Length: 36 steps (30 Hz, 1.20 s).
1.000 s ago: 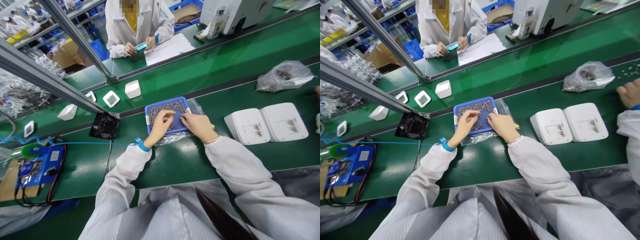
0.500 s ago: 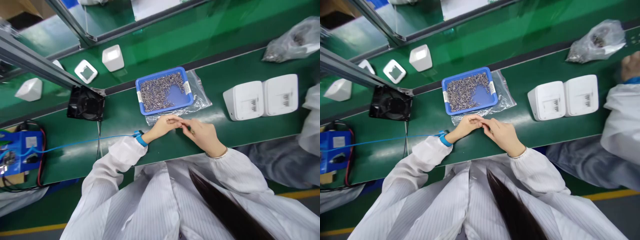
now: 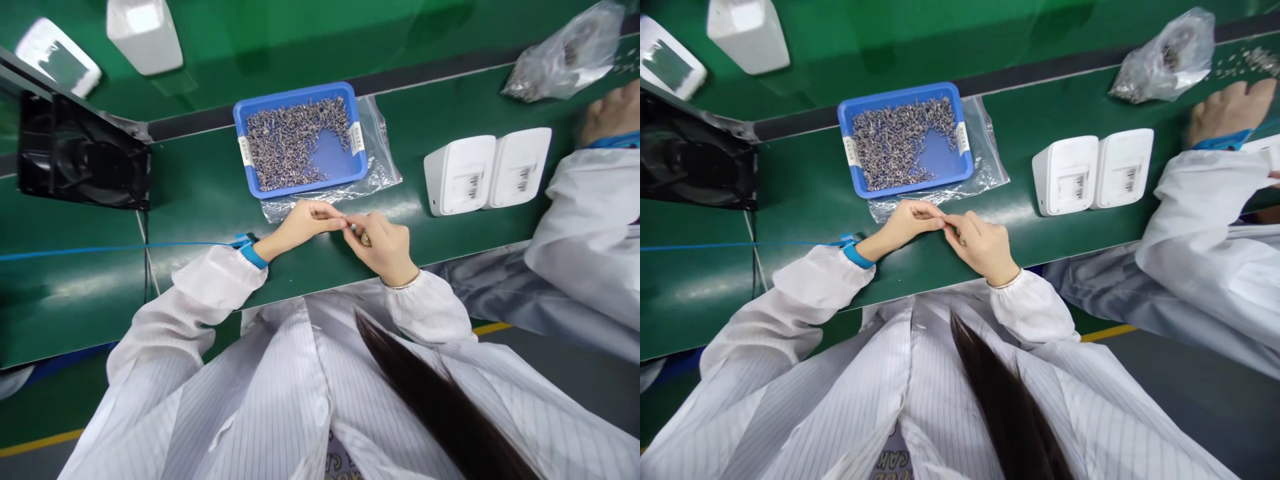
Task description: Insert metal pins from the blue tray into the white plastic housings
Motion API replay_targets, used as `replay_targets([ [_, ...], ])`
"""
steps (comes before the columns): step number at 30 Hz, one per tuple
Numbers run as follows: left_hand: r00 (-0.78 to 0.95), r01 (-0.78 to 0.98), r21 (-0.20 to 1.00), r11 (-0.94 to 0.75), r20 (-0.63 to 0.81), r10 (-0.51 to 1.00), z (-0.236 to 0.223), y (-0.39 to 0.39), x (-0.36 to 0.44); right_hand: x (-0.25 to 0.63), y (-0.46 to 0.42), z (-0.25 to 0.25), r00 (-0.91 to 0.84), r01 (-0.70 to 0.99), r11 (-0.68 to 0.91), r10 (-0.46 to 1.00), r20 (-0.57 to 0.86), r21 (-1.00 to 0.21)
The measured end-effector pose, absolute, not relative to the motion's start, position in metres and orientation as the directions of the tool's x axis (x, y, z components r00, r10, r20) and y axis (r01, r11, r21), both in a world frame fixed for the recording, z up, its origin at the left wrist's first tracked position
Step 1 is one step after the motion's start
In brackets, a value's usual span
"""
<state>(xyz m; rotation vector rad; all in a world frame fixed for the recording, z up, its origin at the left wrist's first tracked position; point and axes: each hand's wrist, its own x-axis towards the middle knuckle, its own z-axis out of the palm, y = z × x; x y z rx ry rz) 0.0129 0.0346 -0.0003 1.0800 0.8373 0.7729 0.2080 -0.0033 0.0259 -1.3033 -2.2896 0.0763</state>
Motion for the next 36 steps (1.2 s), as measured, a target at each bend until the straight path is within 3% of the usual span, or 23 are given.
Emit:
replay_targets([
  [8, 0.463, -0.110, 0.948, 0.299, -0.217, 0.859, 0.003, 0.035, 0.016, 0.209, -0.009, 0.022, -0.327, 0.872, 0.401, 0.904, 0.277, -0.280],
  [14, 0.491, -0.007, 0.983, 0.185, -0.158, 0.857, 0.006, 0.028, 0.015, 0.211, -0.013, 0.024, -0.333, 0.888, 0.383, 0.918, 0.217, -0.254],
  [18, 0.595, 0.155, 0.985, -0.078, -0.030, 0.803, 0.005, 0.018, 0.015, 0.247, 0.003, 0.032, -0.099, 0.966, 0.155, 0.961, 0.260, -0.208],
  [22, 0.706, 0.320, 0.828, -0.460, 0.116, 0.699, 0.003, 0.009, 0.015, 0.300, 0.023, 0.036, 0.158, 0.986, -0.134, 0.941, 0.300, -0.101],
  [26, 0.745, 0.339, 0.736, -0.586, 0.170, 0.645, 0.002, 0.004, 0.016, 0.306, 0.008, 0.035, 0.132, 0.991, -0.130, 0.979, 0.154, -0.027],
  [28, 0.739, 0.344, 0.699, -0.627, 0.210, 0.640, 0.000, 0.002, 0.017, 0.287, -0.011, 0.040, 0.068, 0.990, -0.054, 0.992, 0.107, -0.132],
  [33, 0.647, 0.390, 0.674, -0.627, 0.284, 0.708, -0.008, 0.001, 0.018, 0.230, -0.043, 0.066, -0.193, 0.804, 0.029, 0.957, -0.215, -0.594],
  [36, 0.654, 0.384, 0.696, -0.607, 0.259, 0.710, -0.010, 0.001, 0.016, 0.210, -0.045, 0.072, -0.370, 0.722, 0.068, 0.879, -0.301, -0.689],
])
